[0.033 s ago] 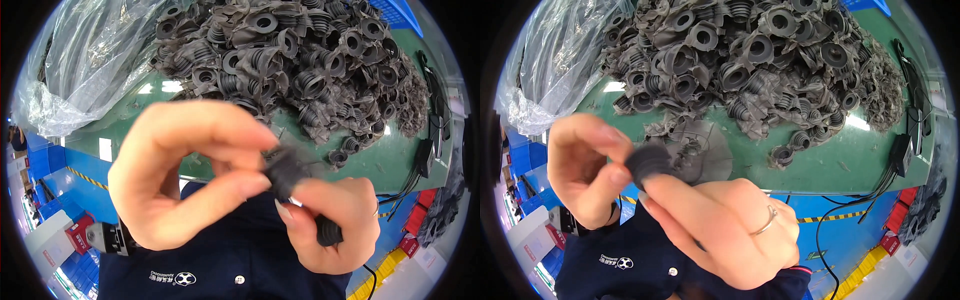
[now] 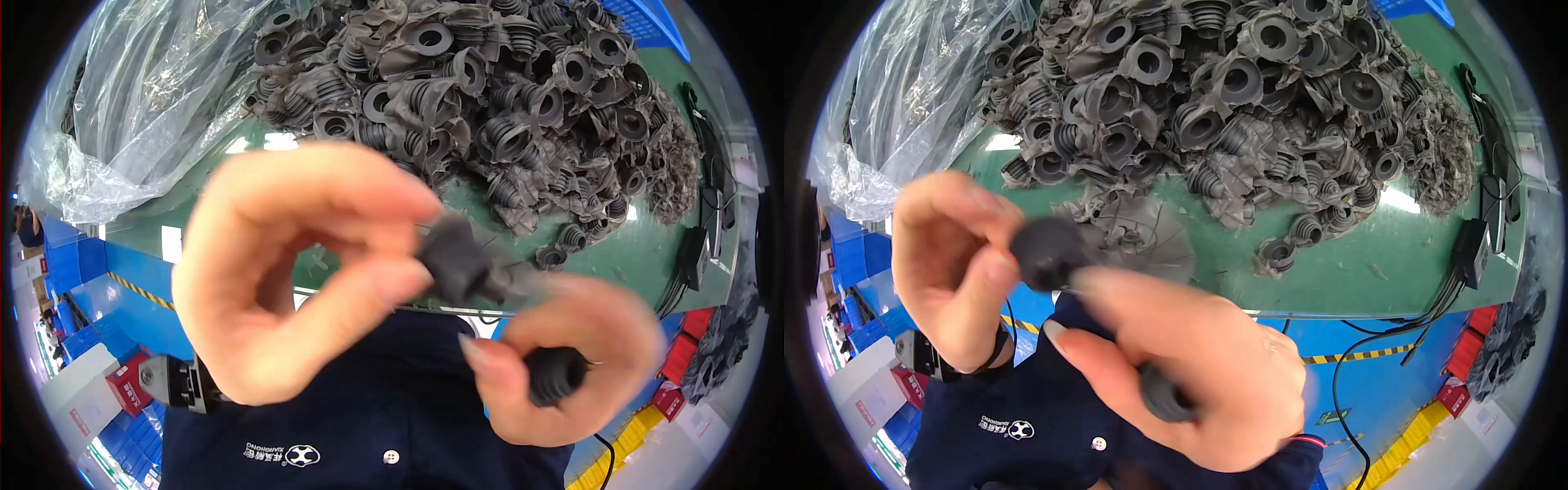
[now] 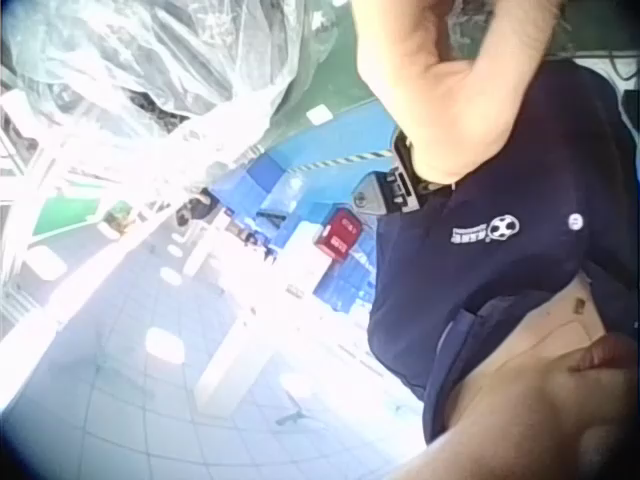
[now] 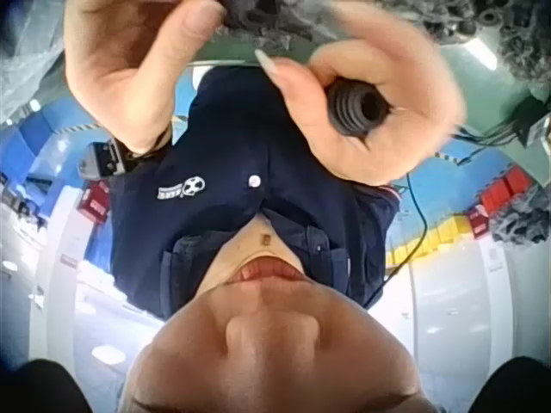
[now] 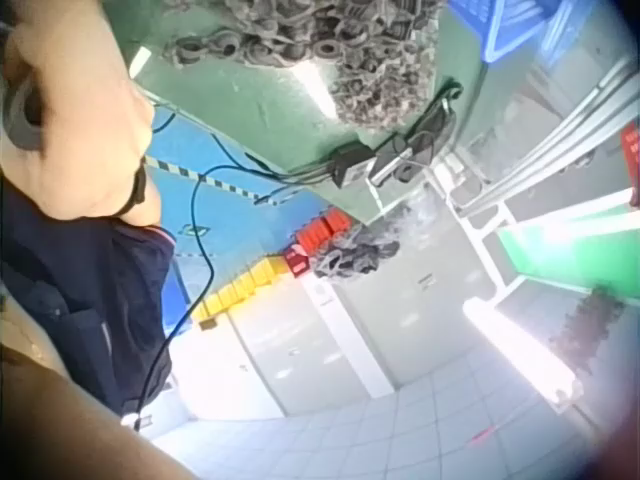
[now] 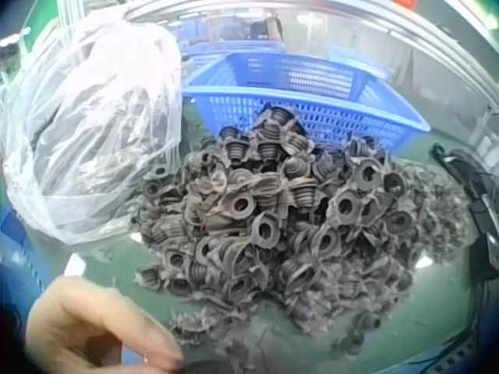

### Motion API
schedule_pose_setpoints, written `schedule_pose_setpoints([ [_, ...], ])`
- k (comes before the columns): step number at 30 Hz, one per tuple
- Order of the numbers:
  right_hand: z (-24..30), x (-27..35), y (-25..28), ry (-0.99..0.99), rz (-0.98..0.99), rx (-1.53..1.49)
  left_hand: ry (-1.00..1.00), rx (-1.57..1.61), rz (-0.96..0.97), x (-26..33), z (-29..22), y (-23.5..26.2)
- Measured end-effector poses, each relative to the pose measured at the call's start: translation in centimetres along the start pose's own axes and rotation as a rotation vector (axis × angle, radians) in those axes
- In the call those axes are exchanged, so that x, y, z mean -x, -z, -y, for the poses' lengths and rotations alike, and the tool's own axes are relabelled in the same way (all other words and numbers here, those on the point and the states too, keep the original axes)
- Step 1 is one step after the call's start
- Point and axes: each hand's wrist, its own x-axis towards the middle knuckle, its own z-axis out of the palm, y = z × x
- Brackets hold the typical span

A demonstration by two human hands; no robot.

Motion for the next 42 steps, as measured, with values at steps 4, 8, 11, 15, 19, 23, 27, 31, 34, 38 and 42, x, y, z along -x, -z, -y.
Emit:
schedule_pose_setpoints([
  [4,-1.7,2.1,-2.3,-0.087,-0.333,-0.371,-0.028,0.095,-0.096,-0.5,0.9,-1.1],
  [8,-1.1,1.8,-3.4,-0.459,-0.257,-0.867,-0.209,-0.067,0.068,-0.6,1.4,-0.4],
  [11,-1.3,1.4,-3.6,-0.454,-0.373,-0.874,-0.326,-0.206,0.124,-0.8,1.6,-0.5],
  [15,-1.8,1.4,-2.1,-0.527,-0.134,-1.383,-0.307,-0.249,0.073,-0.2,0.4,-1.1],
  [19,-2.3,1.7,-2.5,-0.470,-0.199,-1.367,-0.434,-0.474,-0.001,-0.2,0.6,-1.3],
  [23,-2.2,1.8,-3.2,-0.332,-0.396,-1.247,-0.429,-0.475,0.076,0.0,0.1,-0.8],
  [27,-2.7,1.7,-2.6,-0.200,-0.356,-0.961,-0.424,-0.485,0.116,-0.4,-0.1,-0.7],
  [31,-3.3,1.3,-2.0,-0.062,-0.284,-0.698,-0.479,-0.678,0.111,0.0,-1.0,-0.5],
  [34,-3.6,1.1,-1.5,0.039,-0.237,-0.492,-0.496,-0.842,0.082,0.2,-1.5,-0.9],
  [38,-3.8,1.0,-1.1,0.132,-0.197,-0.275,-0.481,-0.856,0.129,-0.1,-1.4,-0.5],
  [42,-2.2,1.5,-1.1,-0.087,-0.227,-0.397,-0.506,-0.898,0.125,0.0,-1.6,-0.8],
])
